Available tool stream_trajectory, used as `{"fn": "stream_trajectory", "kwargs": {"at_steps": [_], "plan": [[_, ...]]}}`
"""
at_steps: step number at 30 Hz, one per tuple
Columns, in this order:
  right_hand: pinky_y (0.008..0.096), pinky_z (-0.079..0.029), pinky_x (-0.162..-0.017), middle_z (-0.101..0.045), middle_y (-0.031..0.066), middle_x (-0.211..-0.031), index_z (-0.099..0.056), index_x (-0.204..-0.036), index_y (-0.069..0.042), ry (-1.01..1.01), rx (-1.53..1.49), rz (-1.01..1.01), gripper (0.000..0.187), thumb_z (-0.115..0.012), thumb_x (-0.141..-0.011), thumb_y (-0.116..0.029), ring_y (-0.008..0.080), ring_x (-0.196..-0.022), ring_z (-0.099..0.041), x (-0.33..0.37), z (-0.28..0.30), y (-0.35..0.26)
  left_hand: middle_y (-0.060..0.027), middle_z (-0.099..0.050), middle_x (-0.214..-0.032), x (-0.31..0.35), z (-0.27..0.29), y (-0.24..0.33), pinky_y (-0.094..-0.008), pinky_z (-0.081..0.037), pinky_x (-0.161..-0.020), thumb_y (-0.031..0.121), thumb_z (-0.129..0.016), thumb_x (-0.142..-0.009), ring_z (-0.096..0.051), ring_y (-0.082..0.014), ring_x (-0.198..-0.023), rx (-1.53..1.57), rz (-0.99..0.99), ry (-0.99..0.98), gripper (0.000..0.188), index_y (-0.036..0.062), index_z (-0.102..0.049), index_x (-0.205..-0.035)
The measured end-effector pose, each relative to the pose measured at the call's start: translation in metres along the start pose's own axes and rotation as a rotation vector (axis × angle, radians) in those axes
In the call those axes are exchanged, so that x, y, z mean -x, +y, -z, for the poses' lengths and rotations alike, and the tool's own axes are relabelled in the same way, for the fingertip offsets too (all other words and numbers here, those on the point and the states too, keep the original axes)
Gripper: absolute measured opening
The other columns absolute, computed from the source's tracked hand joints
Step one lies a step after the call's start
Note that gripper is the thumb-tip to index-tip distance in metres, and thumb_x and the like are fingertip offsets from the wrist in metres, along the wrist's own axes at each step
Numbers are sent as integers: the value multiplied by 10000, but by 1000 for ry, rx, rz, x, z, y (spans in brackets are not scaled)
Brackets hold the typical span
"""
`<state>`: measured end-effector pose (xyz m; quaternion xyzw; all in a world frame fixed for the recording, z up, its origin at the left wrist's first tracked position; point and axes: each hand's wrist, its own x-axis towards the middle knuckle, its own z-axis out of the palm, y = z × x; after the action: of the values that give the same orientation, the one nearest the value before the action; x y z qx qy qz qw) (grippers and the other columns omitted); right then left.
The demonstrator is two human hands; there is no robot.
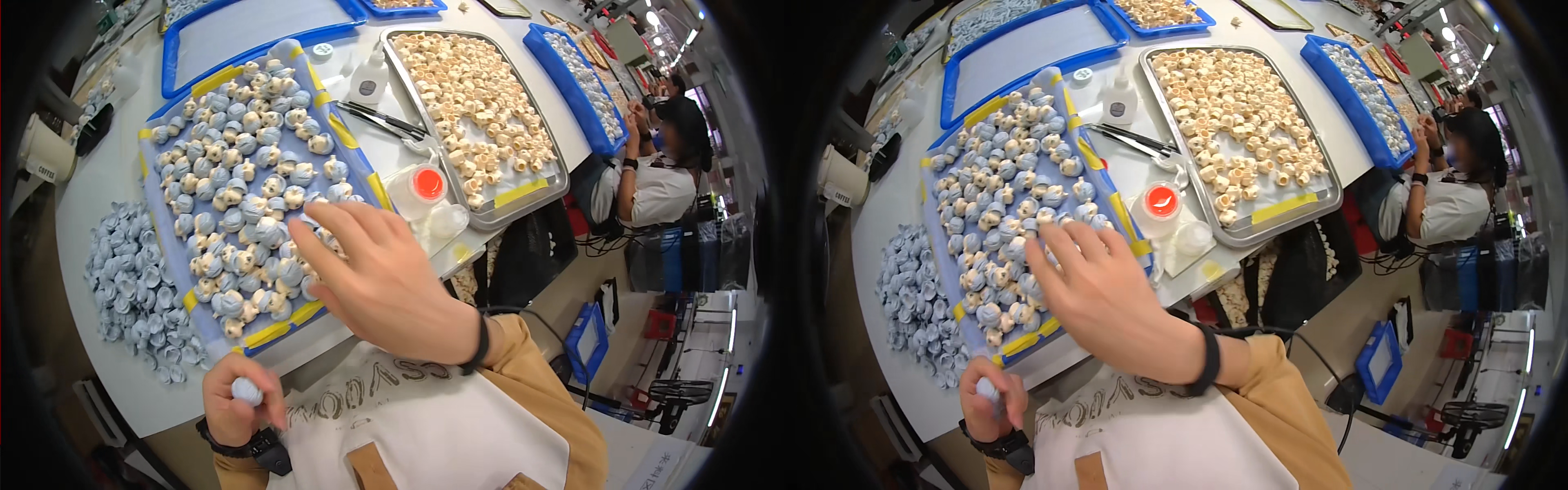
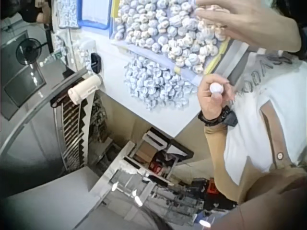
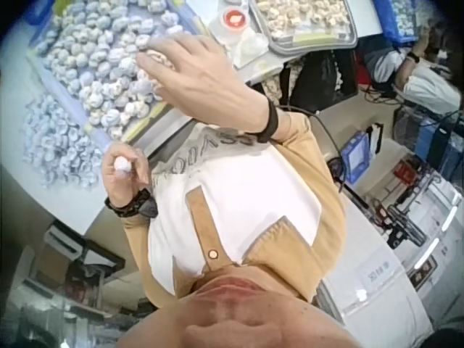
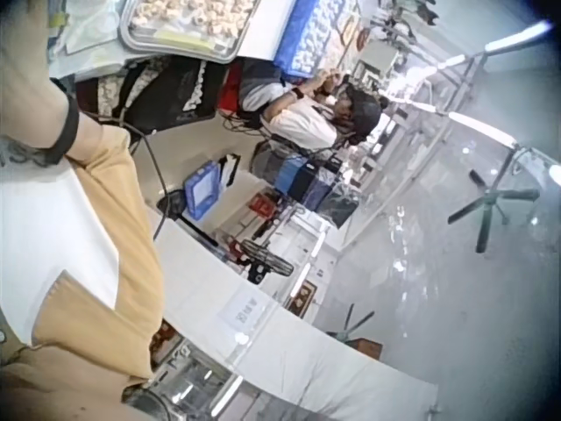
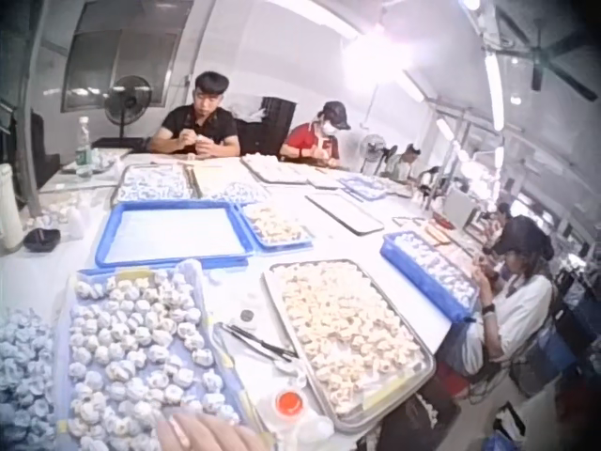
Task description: The person repeatedly picks up small blue and white plastic components from trays on a table. They apply a red substance from a small container to the white component and then press it into the blue component. The assembled items are placed back onto a blue tray.
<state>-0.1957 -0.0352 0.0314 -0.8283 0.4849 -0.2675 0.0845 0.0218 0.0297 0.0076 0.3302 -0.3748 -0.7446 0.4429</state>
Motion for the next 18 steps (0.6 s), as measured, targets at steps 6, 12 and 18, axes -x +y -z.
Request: {"fn": "stream_trajectory", "kwargs": {"at_steps": [6, 12, 18], "plan": [[307, -480, -628, -637, 144, -870, -623, -1004, -15, 333, 169, -521, 237, -593, -770, -26, 214, -710, -612, 41, 89, 111, -96, -567, -625, -5, 2, -5, -258, -343, -457, 434, -585, -842, -478, -145, -509, 12, -76, -97, 484, -12, -580, -652], [318, -470, -631, -575, 133, -816, -620, -902, -1, 26, 284, -598, 197, -628, -709, -40, 230, -661, -577, 89, 84, 211, -90, -588, -735, -13, -1, 1, -242, -345, -543, 393, -462, -920, -453, -115, -590, -111, 16, -225, 467, -30, -646, -848], [244, -456, -660, -565, 75, -865, -570, -990, 9, 347, -33, -437, 240, -581, -755, 57, 142, -728, -566, 56, 82, 106, -52, -537, -883, -13, -9, 10, -199, -304, -536, 341, -393, -951, -358, -63, -575, -33, 234, -158, 443, -32, -554, -1128]]}}
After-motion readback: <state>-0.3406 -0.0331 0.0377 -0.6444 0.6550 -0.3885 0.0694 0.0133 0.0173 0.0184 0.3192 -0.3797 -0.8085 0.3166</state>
